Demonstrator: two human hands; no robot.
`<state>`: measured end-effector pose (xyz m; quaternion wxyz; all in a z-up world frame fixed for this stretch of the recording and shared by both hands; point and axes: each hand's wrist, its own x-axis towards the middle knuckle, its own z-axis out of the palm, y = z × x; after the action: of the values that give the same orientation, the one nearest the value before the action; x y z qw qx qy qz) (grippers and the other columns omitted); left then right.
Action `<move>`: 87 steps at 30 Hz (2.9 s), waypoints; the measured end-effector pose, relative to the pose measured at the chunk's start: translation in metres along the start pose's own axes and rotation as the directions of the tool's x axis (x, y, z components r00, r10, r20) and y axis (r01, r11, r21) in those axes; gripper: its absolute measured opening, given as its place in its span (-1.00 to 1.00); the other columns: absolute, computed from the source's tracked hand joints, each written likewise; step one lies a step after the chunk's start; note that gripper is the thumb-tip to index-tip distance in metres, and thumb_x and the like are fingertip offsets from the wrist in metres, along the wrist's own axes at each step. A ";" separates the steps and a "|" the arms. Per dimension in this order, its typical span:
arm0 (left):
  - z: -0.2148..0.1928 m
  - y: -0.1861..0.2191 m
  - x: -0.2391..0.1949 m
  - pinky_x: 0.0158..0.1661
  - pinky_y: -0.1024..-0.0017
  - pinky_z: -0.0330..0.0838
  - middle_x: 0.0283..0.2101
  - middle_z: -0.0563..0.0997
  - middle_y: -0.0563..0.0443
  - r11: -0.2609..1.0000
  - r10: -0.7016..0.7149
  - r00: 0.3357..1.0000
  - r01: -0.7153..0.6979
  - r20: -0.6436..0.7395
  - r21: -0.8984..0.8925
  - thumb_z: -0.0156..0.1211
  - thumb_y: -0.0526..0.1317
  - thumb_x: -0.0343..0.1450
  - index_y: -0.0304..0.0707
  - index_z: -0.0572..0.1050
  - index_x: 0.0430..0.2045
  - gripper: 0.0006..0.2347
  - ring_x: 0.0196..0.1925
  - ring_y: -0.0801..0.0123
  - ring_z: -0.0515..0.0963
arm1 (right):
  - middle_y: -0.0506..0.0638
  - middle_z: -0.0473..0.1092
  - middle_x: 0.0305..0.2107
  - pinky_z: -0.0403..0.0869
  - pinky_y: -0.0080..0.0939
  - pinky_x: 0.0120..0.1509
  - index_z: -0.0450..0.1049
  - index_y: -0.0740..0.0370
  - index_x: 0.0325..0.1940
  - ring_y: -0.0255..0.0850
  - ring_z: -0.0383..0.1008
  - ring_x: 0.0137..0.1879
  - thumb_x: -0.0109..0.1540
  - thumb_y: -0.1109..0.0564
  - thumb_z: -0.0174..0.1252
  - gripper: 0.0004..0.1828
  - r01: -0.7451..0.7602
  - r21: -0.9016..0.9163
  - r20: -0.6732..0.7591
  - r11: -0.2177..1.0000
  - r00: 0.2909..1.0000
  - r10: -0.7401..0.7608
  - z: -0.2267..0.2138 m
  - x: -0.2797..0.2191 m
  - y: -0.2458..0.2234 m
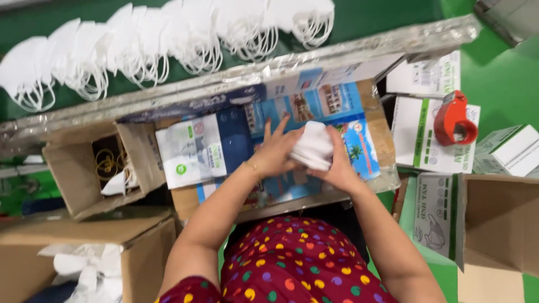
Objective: Counting and placing white face masks into small plastic bags, then organizing the bags into boxes.
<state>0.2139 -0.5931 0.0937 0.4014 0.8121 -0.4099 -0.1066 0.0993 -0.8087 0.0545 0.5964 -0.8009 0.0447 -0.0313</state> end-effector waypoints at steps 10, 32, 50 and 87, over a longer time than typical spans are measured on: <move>0.037 -0.007 -0.003 0.41 -0.38 -0.26 0.22 0.45 -0.03 0.981 -0.054 0.998 0.050 0.014 0.188 0.41 -0.24 0.21 -0.13 0.28 0.30 -0.31 0.44 0.06 0.29 | 0.16 0.39 0.17 0.46 -0.10 0.36 0.22 0.24 0.43 -0.03 0.47 0.26 0.10 0.09 0.49 -0.12 0.017 -0.020 -0.033 1.000 0.999 -0.018 0.022 -0.014 0.038; -0.028 -0.055 -0.085 -0.23 0.18 0.49 -0.31 0.61 -0.19 0.793 -0.588 0.569 0.548 -0.576 -0.267 0.35 -0.21 0.38 -0.34 0.51 -0.45 -0.83 -0.28 -0.01 0.60 | -0.02 0.59 -0.13 0.52 -0.20 0.11 0.60 0.14 -0.04 -0.17 0.58 0.01 0.08 0.24 0.33 -0.64 0.059 0.060 0.477 0.996 0.875 -0.081 0.030 0.007 -0.063; -0.005 -0.003 -0.057 -0.20 0.37 0.49 -0.29 0.62 -0.09 0.540 -0.461 0.882 0.192 -0.097 -0.819 0.28 -0.24 0.47 -0.39 0.56 -0.24 -0.85 -0.30 0.31 0.64 | 0.07 0.60 -0.27 0.58 -0.18 -0.03 0.55 0.23 0.08 -0.22 0.63 -0.12 0.09 0.29 0.17 -0.55 -0.197 -0.206 0.313 0.958 0.915 0.256 0.038 0.019 -0.009; -0.047 -0.004 0.083 -0.05 0.15 0.43 -0.18 0.64 -0.02 0.997 0.063 0.935 -0.047 -0.349 0.054 0.27 -0.20 0.43 -0.16 0.60 -0.23 -0.88 -0.08 0.06 0.60 | -0.07 0.41 -0.46 0.33 -0.27 -0.28 0.58 0.37 -0.18 -0.39 0.30 -0.32 0.40 0.13 0.21 -0.78 -0.308 -0.115 0.003 0.944 0.950 0.311 -0.043 0.013 0.064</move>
<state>0.2934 -0.6275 0.1350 0.4525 0.8152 -0.3565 0.0603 0.1055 -0.8693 0.0051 0.5480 -0.8167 0.1653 0.0738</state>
